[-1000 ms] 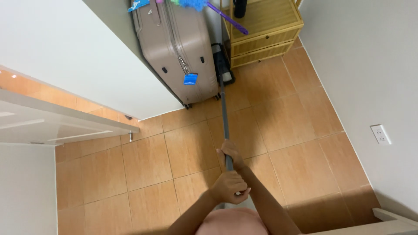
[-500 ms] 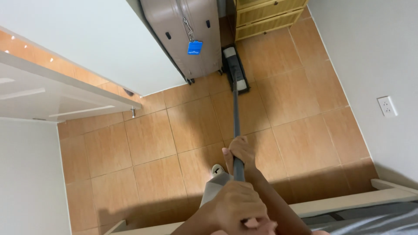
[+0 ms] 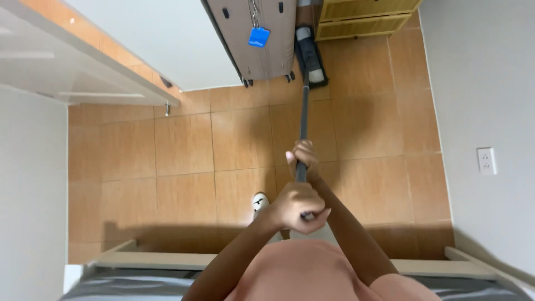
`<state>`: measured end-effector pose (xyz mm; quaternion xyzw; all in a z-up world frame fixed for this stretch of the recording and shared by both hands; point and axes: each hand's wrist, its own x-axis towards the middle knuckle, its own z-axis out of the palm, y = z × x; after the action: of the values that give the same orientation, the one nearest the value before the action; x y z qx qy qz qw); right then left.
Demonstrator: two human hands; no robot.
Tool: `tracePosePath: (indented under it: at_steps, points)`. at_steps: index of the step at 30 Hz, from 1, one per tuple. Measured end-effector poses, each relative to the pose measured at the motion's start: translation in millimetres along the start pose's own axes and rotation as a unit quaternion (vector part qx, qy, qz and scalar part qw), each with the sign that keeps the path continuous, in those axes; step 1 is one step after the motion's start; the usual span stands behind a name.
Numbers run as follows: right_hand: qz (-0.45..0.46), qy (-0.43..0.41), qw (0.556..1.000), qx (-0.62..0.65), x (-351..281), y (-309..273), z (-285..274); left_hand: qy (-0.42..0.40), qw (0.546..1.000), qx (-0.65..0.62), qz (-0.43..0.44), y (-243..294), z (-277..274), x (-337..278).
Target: The person mops the tiled floor of a bedroom using a flat mop and a spray bottle. They systematically clean the area around a bed, a suitcase, and a wooden cabinet, occasionally spraying the floor with a red liquid before mopping.
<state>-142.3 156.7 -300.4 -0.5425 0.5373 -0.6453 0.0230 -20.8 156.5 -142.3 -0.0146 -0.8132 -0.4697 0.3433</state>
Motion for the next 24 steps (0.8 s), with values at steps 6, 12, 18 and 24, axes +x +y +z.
tracePosePath:
  at_steps: [6,12,18,24]
  points:
    - [0.085,-0.017,0.995,0.041,33,-11,-66,0.023,0.999,0.033,0.028,-15,46,65]
    - [0.062,-0.069,0.984,0.154,51,-69,-108,0.095,0.994,0.053,-0.004,71,69,97]
    - [0.070,0.024,0.996,0.042,19,-71,-112,0.285,0.956,0.054,0.051,120,108,102]
    - [0.022,0.007,0.999,0.028,-10,6,-106,0.121,0.987,0.104,0.007,0,138,20]
